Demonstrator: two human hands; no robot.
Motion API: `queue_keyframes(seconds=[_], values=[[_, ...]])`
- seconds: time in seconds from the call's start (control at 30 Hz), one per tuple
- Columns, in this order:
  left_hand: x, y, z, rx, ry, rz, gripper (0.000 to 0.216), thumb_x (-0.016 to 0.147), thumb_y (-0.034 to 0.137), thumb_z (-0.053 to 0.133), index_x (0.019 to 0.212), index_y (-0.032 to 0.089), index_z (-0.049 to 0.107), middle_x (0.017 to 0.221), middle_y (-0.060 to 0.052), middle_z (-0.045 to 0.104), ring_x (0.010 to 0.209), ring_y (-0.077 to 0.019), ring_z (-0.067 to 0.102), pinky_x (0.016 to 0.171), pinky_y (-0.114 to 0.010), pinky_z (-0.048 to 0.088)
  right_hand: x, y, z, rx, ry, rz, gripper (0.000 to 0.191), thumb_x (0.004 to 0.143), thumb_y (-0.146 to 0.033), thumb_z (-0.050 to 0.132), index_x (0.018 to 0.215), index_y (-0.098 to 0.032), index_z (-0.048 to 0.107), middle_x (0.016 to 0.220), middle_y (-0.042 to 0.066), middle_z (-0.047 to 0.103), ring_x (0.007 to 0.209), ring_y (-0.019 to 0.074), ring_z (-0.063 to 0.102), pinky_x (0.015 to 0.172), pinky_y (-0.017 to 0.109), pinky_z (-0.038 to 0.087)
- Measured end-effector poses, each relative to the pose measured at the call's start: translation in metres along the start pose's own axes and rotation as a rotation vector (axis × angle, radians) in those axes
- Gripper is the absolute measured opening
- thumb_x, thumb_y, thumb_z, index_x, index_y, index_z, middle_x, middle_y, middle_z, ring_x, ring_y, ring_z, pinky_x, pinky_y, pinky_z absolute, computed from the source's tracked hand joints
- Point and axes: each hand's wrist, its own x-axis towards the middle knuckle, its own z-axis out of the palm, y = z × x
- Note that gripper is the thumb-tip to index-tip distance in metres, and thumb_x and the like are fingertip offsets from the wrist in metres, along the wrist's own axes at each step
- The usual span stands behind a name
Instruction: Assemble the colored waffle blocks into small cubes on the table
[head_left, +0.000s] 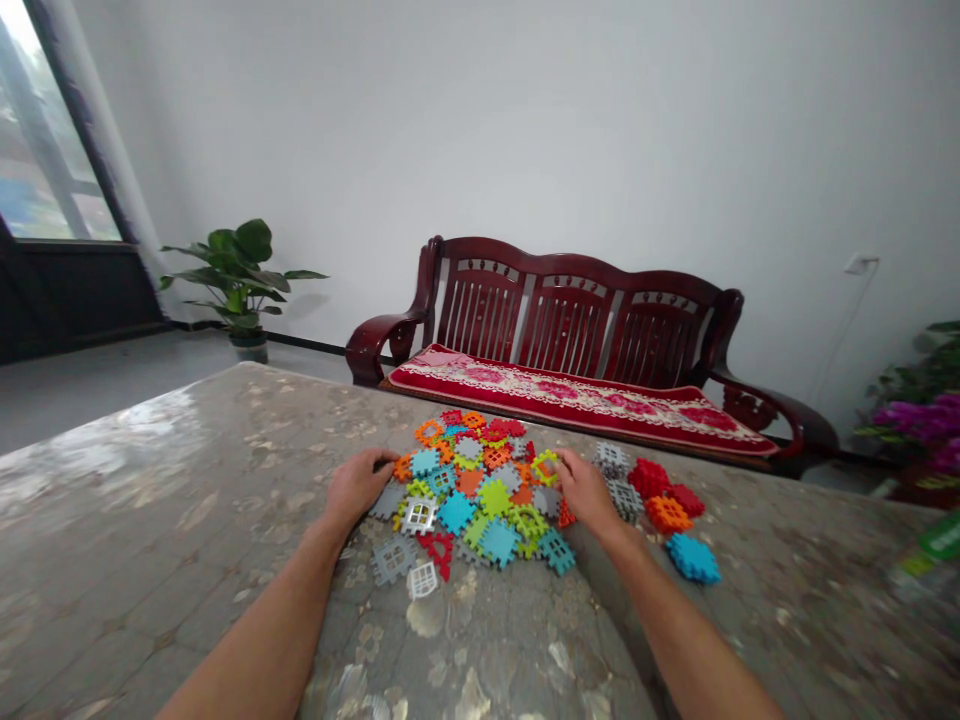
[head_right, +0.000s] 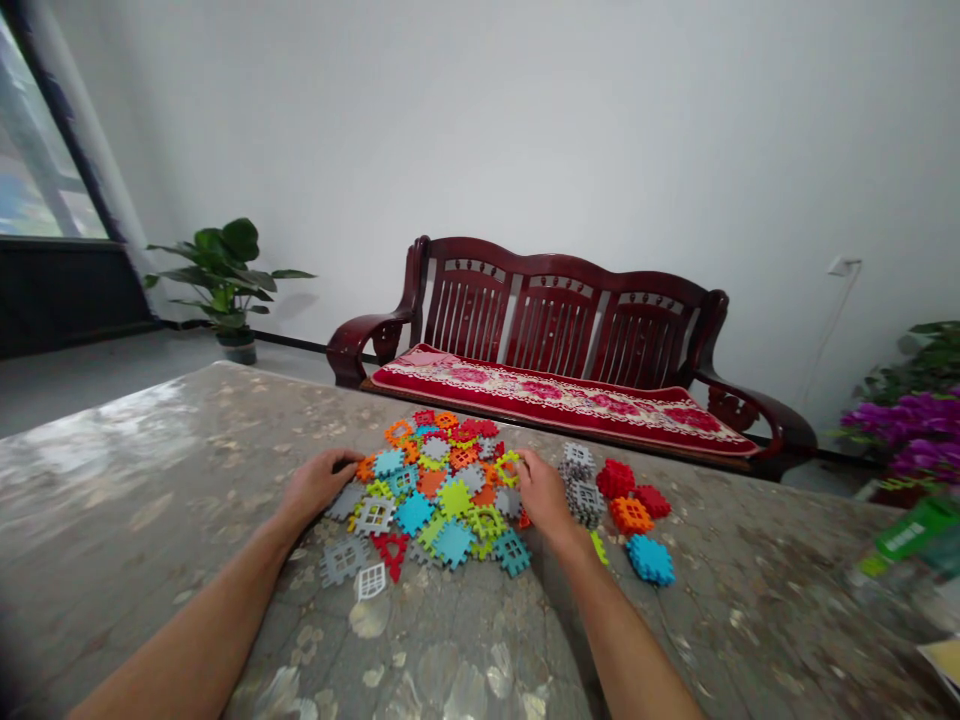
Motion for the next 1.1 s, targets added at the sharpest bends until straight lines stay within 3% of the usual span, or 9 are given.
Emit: queue_keyframes(seconds=[0.1,0.3,0.47,0.63,0.8,0.97,1.1], values=[[0.002,-0.004,0.002,0.006,-0.013,0.015,0.031,0.087,0.033,0.05,0.106,0.029,0.075,0.112,0.0,0.075,0.102,-0.0207,0.067,0.083,-0.027,0.046,-0.018,0.004,-0.003,0.143,-0.047,0.015,0.04,0.091,-0.028,0.038,0.116,-0.022,0.068,0.096,0.003,0.074,0.077,0.0188,0.068,0.074,0.03,0.052],[0.006,-0.009,0.006,0.007,-0.003,0.014,0.03,0.087,0.035,0.052,0.106,0.029,0.074,0.113,-0.001,0.075,0.102,-0.0203,0.066,0.082,-0.026,0.046,-0.039,0.014,0.003,0.081,-0.005,-0.046,0.04,0.082,-0.022,0.043,0.111,-0.018,0.071,0.11,0.008,0.073,0.106,0.0218,0.065,0.096,0.035,0.047],[0.006,-0.008,0.006,0.015,-0.009,0.0,0.031,0.087,0.034,0.051,0.106,0.029,0.074,0.112,-0.001,0.075,0.1,-0.0207,0.067,0.079,-0.027,0.046,-0.056,0.008,0.005,-0.002,0.002,0.024,0.045,0.08,-0.027,0.052,0.122,-0.019,0.066,0.118,0.008,0.069,0.092,0.0207,0.066,0.089,0.034,0.05],[0.006,-0.008,0.006,0.022,0.002,0.012,0.031,0.087,0.033,0.051,0.106,0.029,0.075,0.111,-0.001,0.075,0.1,-0.0213,0.067,0.079,-0.027,0.046,-0.064,-0.008,0.001,-0.182,-0.064,0.009,0.054,0.078,-0.031,0.06,0.131,-0.019,0.06,0.127,0.009,0.066,0.116,0.027,0.057,0.102,0.039,0.041],[0.003,-0.004,0.003,0.022,0.014,-0.002,0.03,0.087,0.033,0.051,0.105,0.029,0.075,0.109,-0.001,0.076,0.098,-0.0219,0.067,0.077,-0.027,0.046,-0.062,-0.011,0.002,-0.204,-0.106,0.051,0.056,0.08,-0.029,0.058,0.135,-0.02,0.057,0.124,0.008,0.067,0.113,0.0259,0.058,0.097,0.037,0.044],[0.002,-0.001,0.001,0.044,0.001,-0.013,0.032,0.086,0.033,0.05,0.105,0.029,0.075,0.109,0.0,0.076,0.098,-0.022,0.067,0.077,-0.027,0.046,-0.064,-0.011,0.0,-0.174,-0.109,0.03,0.067,0.069,-0.013,0.055,0.135,-0.022,0.057,0.122,0.006,0.069,0.113,0.0226,0.059,0.098,0.032,0.042],[0.002,-0.001,0.001,0.04,0.0,0.0,0.032,0.086,0.034,0.05,0.107,0.028,0.075,0.11,-0.001,0.076,0.098,-0.0226,0.067,0.077,-0.028,0.046,-0.064,-0.015,-0.003,-0.192,-0.125,-0.008,0.062,0.073,-0.018,0.056,0.135,-0.022,0.057,0.126,0.007,0.067,0.116,0.0246,0.058,0.1,0.035,0.041]])
